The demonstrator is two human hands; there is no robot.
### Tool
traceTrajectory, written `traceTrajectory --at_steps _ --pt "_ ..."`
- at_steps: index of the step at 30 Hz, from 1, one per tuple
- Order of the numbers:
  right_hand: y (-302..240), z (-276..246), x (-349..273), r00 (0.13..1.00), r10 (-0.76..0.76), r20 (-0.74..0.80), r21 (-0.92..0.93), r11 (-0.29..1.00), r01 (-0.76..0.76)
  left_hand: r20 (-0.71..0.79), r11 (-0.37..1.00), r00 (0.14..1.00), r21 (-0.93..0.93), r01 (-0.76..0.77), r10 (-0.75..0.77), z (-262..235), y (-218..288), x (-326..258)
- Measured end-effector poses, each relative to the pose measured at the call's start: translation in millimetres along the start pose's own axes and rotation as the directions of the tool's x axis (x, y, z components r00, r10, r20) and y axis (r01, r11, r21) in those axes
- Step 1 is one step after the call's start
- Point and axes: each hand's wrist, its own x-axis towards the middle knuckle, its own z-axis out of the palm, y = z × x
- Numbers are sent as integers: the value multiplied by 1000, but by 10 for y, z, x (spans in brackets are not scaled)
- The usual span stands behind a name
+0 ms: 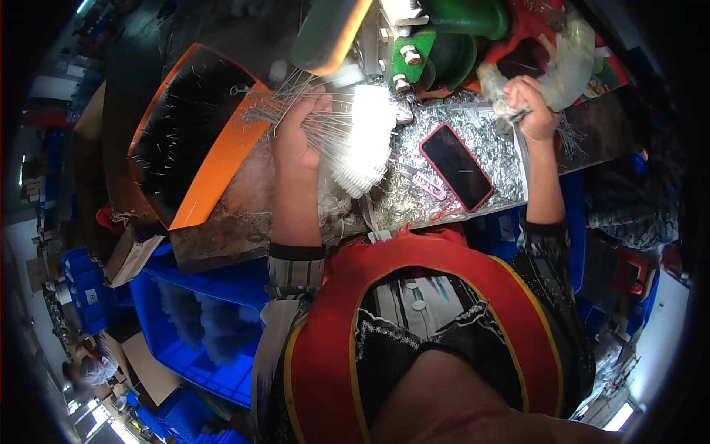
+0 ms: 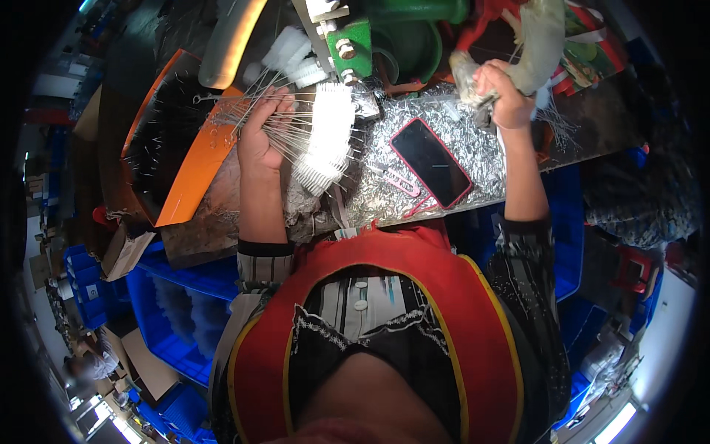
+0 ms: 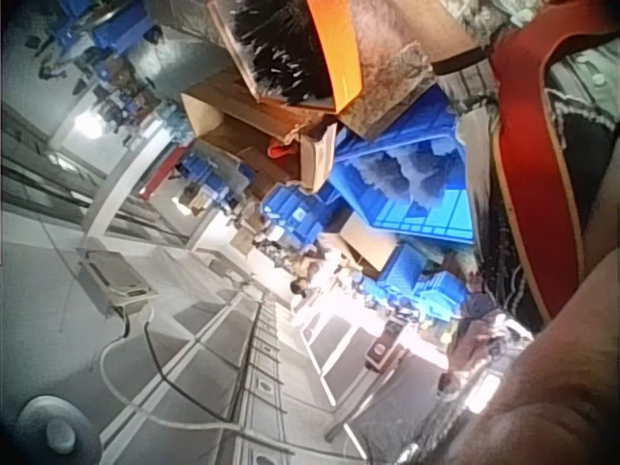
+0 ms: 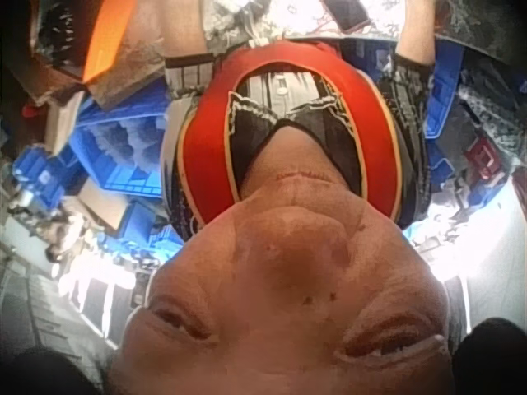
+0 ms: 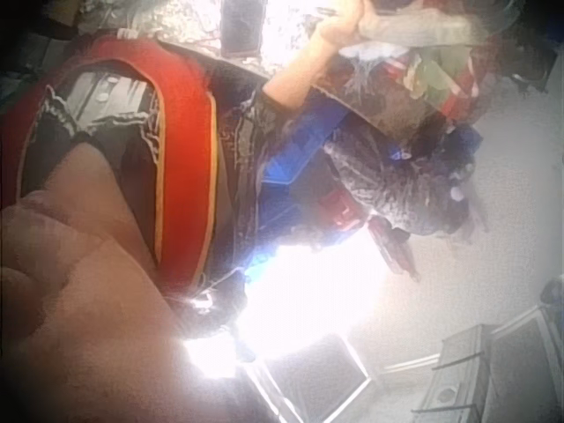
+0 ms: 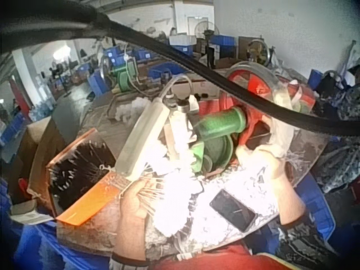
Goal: Assembling and binding small white brushes using a machine in a factory workshop.
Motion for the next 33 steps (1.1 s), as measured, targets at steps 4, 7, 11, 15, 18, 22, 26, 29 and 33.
traceTrajectory --at_steps 4,7,11,15,18,22,26,29,33 --pt "-409 76 80 957 272 -102 -41 960 -277 -194 991 976 -76 -112 96 19 -34 -73" --pt "-498 115 143 926 338 -167 -35 937 -348 -256 978 955 -109 -179 146 37 -66 -116" --pt "-489 75 139 927 346 -147 -51 933 -356 -297 972 942 -126 -199 154 101 -56 -162" --pt "-547 35 196 907 395 -146 -37 914 -404 -295 972 943 -121 -199 156 106 -70 -112" --pt "-722 39 334 874 480 -78 -85 870 -486 -308 977 935 -60 -205 177 116 -75 -86" --pt "-805 82 379 871 485 -77 -111 864 -491 -331 975 933 -117 -190 142 164 -73 -64" --pt "-161 88 6 995 -68 -77 -54 997 64 -351 964 918 -118 -238 184 26 -103 -31" --pt "117 65 -48 983 -154 -102 -109 984 143 -351 978 924 -78 -193 154 153 -66 -129" --pt "-286 112 51 968 181 -174 -31 981 -189 -75 994 995 -95 61 -69 -114 -36 -175"
